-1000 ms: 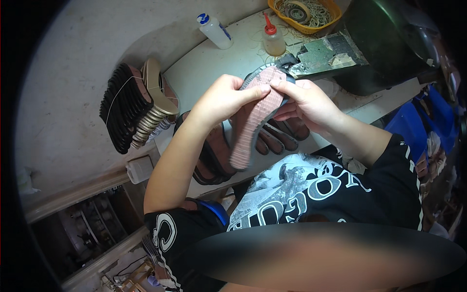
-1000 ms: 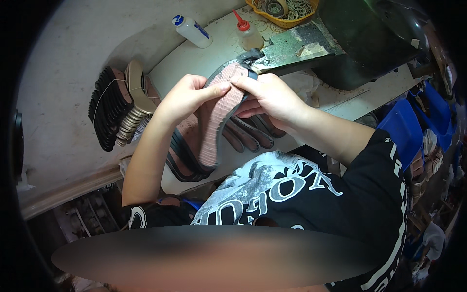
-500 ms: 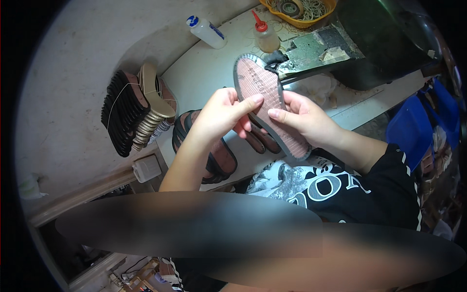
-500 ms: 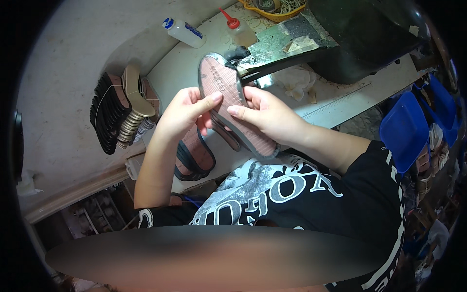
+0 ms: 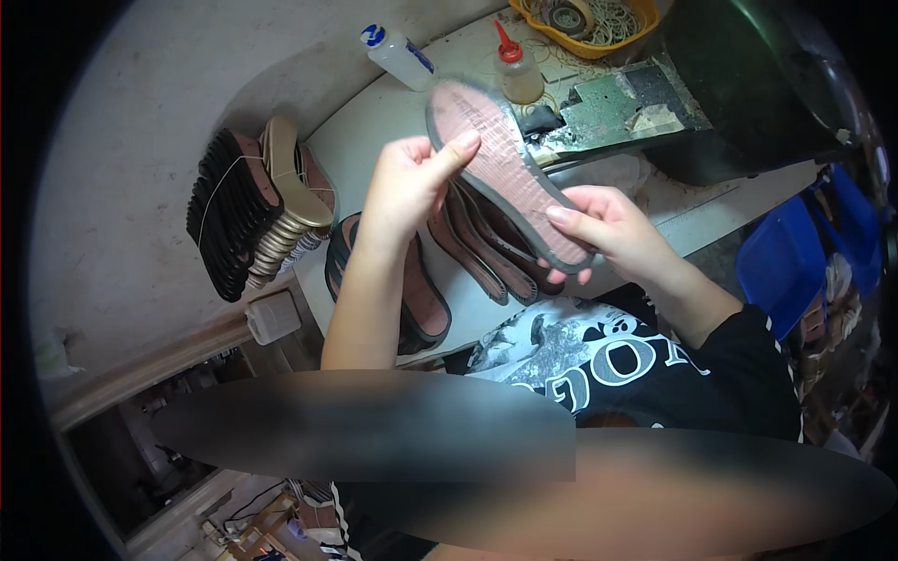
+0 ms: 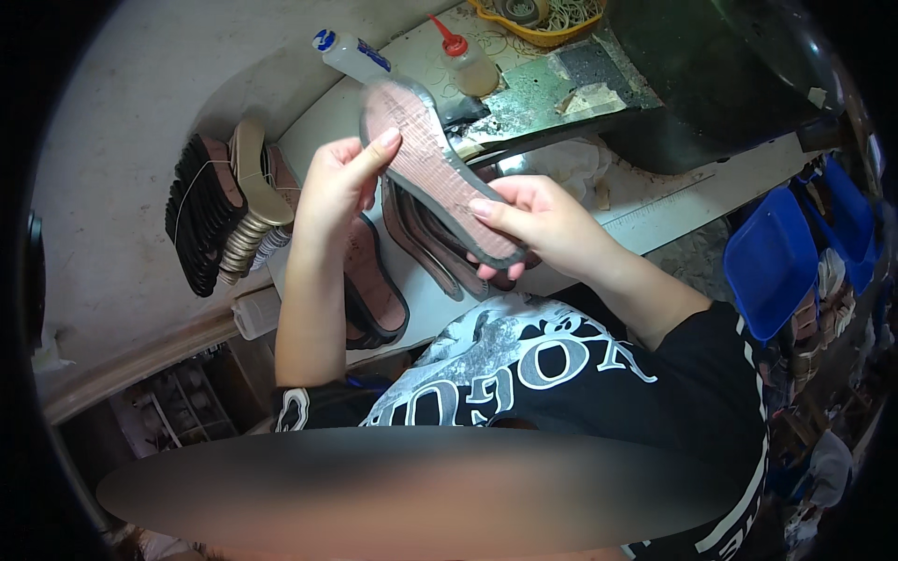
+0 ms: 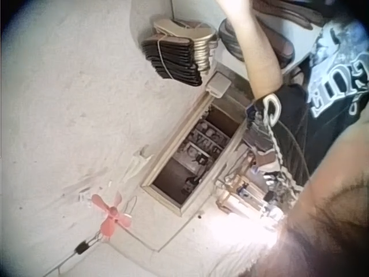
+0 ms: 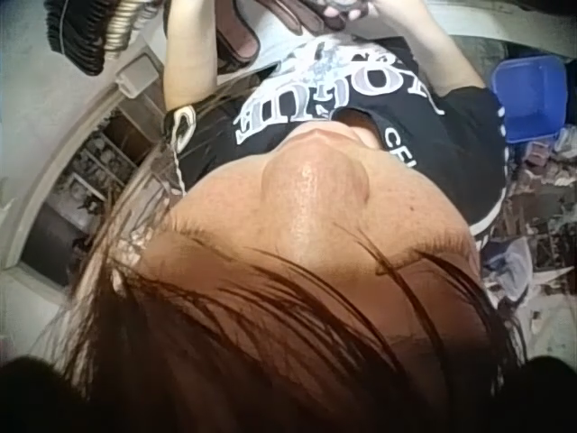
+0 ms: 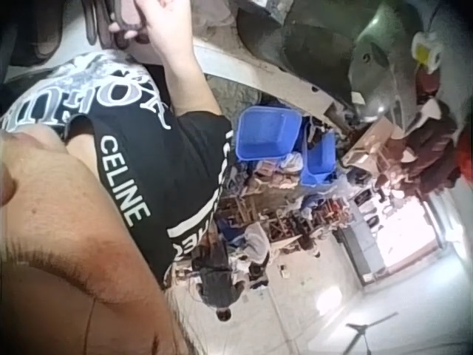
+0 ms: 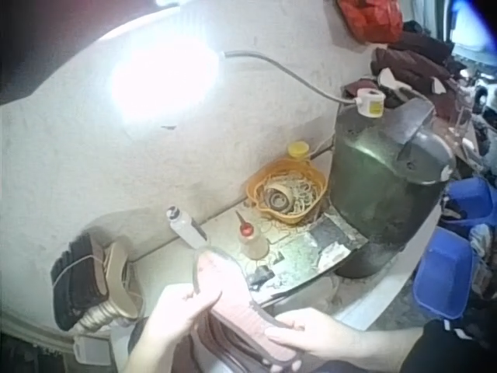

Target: The recorder is picking up shoe soles from a stack, inspecting them individually, and placing them into a separate pile.

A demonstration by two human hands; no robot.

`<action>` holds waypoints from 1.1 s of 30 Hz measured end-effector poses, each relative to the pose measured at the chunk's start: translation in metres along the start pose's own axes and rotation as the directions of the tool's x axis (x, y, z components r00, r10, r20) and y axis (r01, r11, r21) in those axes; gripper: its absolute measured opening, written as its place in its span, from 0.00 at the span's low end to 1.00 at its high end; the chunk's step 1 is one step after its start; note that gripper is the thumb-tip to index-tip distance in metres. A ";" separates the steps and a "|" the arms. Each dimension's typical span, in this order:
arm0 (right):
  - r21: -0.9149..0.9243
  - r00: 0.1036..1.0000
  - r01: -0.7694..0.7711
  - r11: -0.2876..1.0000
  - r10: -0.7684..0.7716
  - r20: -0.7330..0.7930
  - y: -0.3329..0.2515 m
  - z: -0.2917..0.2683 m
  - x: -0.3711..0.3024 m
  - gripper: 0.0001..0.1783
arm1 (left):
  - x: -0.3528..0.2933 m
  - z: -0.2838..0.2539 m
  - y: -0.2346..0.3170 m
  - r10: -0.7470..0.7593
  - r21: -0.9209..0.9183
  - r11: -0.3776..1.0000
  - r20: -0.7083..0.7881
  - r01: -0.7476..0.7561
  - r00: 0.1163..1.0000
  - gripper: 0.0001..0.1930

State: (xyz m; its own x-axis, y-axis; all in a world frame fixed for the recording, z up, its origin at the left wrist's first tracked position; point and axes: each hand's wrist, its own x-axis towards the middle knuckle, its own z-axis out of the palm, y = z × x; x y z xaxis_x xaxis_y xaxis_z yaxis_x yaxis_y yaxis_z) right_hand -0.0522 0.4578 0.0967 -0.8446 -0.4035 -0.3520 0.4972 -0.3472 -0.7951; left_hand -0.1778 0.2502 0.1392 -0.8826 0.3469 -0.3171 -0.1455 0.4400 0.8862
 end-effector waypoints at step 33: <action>-0.735 0.817 0.486 0.473 -0.544 0.191 -0.040 0.044 0.013 0.08 | -0.108 0.054 -0.028 0.582 0.114 0.799 -0.395 -0.591 0.711 0.09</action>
State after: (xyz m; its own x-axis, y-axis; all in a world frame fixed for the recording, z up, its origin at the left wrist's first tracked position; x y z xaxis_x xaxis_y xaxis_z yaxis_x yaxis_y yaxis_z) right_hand -0.0747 0.4289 0.1458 -0.9227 -0.3026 0.2389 -0.3215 0.2621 -0.9099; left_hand -0.0539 0.2451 0.1300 -0.8885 0.1757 0.4239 0.4563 0.2405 0.8567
